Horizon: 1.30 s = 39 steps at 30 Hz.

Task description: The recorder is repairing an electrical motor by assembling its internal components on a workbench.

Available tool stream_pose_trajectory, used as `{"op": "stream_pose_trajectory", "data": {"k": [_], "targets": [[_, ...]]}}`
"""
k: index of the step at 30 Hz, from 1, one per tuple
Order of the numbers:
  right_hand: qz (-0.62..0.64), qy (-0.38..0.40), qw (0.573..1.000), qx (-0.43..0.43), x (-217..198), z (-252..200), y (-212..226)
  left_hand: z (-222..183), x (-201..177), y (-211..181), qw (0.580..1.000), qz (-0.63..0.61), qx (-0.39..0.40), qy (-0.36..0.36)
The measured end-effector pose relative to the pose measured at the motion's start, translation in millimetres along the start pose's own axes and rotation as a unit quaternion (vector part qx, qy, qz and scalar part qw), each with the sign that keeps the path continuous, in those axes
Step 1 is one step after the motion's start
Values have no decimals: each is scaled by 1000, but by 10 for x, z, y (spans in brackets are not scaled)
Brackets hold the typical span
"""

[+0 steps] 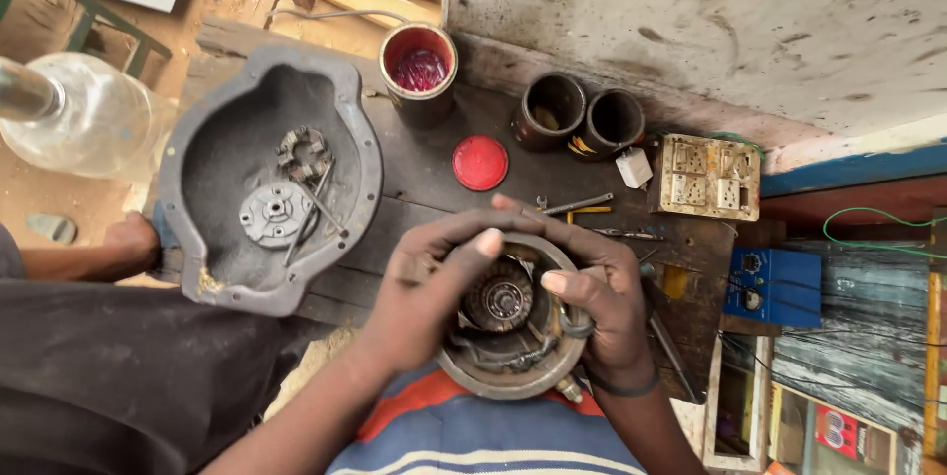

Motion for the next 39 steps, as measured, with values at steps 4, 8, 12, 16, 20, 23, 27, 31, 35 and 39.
{"op": "stream_pose_trajectory", "data": {"k": [4,8,12,16,20,23,27,31,35,39], "targets": [[25,-16,1000,-3,-58,-21,-70,-105,-5,-58,996,12,52,69],[27,-4,999,-27,-38,-18,-29,-194,-85,117,979,31,180,95],[85,29,993,-72,-49,-57,29,-278,-126,116,961,126,225,100],[204,-24,976,-78,-954,-238,-101,-267,-130,79,969,161,187,34],[-440,-333,834,12,-2911,-836,-1535,-248,-126,-22,985,118,123,14],[-684,-282,661,122,-3527,-1586,-2568,-122,-46,-95,987,149,56,24],[-729,-242,551,327,-3072,-1816,-2601,-47,-5,-24,994,77,-64,31],[-712,-255,603,255,-3532,-2097,-2949,20,-5,21,996,38,-65,37],[-700,-231,607,296,-3825,-2261,-2871,89,-15,43,997,34,-68,19],[-586,-251,708,303,-4472,-2783,-2934,95,54,16,997,20,-73,23]]}}
Point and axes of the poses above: each hand's wrist, its own z-axis towards the middle knuckle, its own x-axis out of the palm, y = z × x, the point moved 8 cm from there along z, towards the middle knuckle, and after that the axes turned 7 degrees about -z, right-handed, at the moved point
